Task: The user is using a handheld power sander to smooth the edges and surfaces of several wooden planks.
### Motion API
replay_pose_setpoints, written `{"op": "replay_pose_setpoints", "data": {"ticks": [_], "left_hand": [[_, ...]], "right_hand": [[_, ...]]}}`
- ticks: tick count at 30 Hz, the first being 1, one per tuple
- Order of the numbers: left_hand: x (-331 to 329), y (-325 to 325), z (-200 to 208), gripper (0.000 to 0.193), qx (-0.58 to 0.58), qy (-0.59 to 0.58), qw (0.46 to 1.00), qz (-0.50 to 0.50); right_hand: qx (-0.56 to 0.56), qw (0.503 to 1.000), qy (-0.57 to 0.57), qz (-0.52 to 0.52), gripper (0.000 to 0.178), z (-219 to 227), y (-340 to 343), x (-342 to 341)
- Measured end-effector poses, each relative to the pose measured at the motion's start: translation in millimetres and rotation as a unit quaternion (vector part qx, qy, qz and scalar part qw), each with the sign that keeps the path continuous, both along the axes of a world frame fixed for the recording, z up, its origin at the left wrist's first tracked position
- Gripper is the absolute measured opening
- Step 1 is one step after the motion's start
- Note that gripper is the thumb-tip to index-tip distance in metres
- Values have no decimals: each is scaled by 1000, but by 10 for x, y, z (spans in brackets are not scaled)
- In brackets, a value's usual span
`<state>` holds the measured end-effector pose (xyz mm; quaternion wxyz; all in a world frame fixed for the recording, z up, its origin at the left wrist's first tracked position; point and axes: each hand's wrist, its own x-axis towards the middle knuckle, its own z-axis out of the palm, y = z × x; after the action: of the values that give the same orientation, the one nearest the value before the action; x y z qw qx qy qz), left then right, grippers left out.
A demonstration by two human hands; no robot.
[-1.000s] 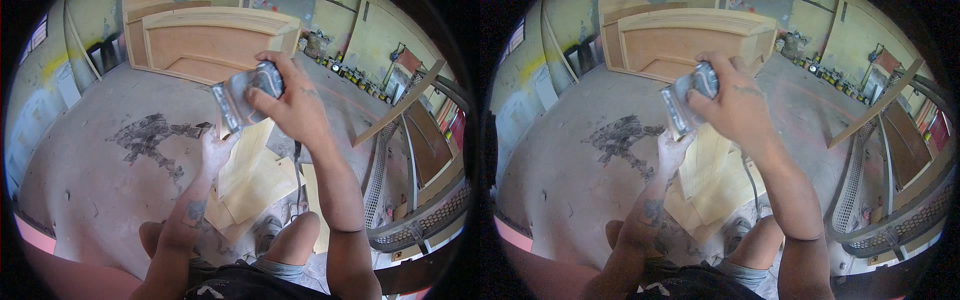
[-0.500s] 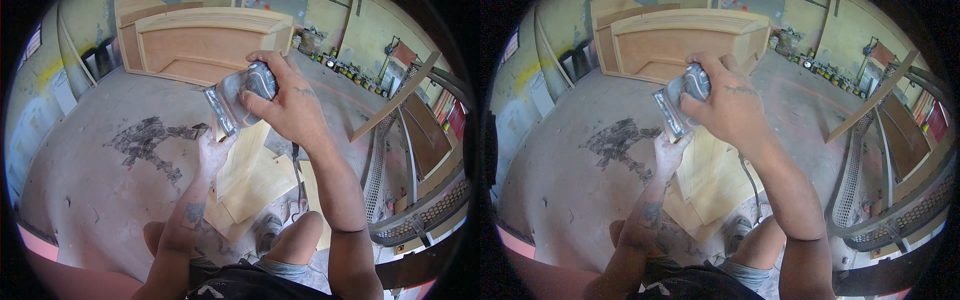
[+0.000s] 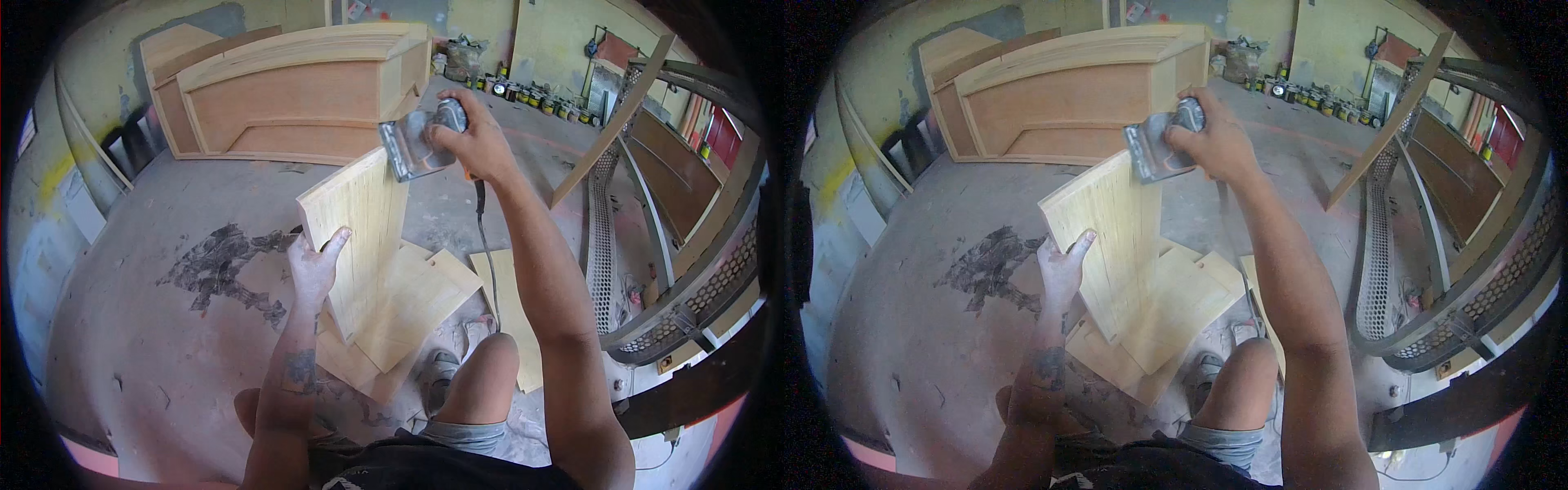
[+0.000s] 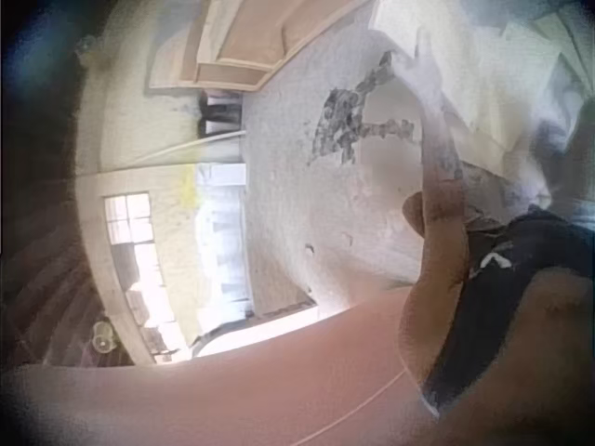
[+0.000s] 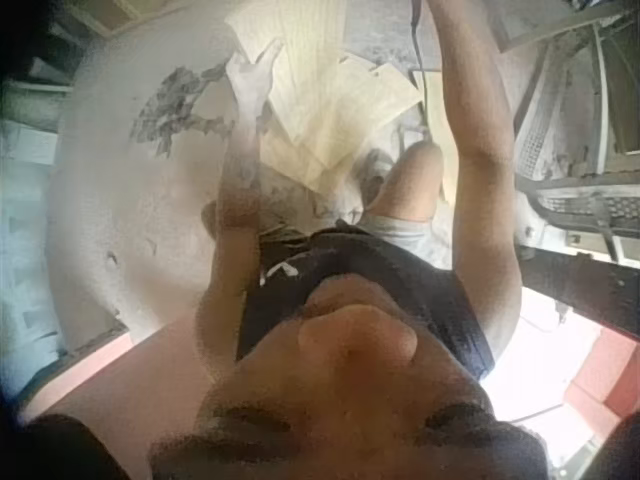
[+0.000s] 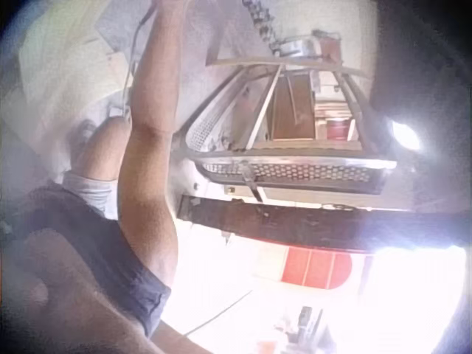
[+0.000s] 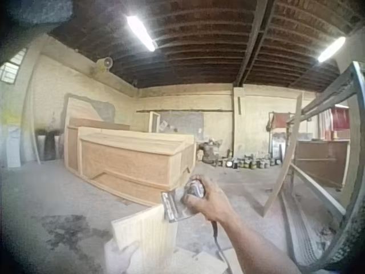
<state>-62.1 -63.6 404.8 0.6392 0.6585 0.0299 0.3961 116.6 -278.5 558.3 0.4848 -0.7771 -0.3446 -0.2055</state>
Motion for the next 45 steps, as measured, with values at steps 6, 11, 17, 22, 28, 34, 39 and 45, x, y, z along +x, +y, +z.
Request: {"op": "replay_pose_setpoints", "data": {"ticks": [6, 11, 17, 22, 28, 34, 39, 45], "left_hand": [[-41, 65, -55, 28, -1, 3, 1000, -4], [-32, 7, -42, 28, 16, -2, 1000, -4], [8, 18, -91, 34, -3, -15, 999, -33], [-18, 81, -56, 34, 13, 7, 1000, -21], [79, 193, -248, 37, 40, -16, 999, -9], [-1, 227, -218, 40, 12, -76, 997, 0], [-114, 53, 114, 34, 49, 41, 997, 38], [-24, 136, 33, 31, 46, 48, 997, 28]], "right_hand": [[-55, 986, -140, 75, 60, 69, 172, -699], [-79, 986, -126, 71, 60, 228, 156, -704], [-41, 999, -7, -11, 63, 187, 60, -160], [-20, 998, -54, 36, 60, 73, 180, -361], [-25, 979, -166, 112, 57, 101, 362, -1269], [-45, 984, -135, 108, 56, 138, 469, -1591], [-38, 996, -85, -6, 62, 114, 204, -833], [18, 997, 61, -33, 64, 5, -331, 168]]}}
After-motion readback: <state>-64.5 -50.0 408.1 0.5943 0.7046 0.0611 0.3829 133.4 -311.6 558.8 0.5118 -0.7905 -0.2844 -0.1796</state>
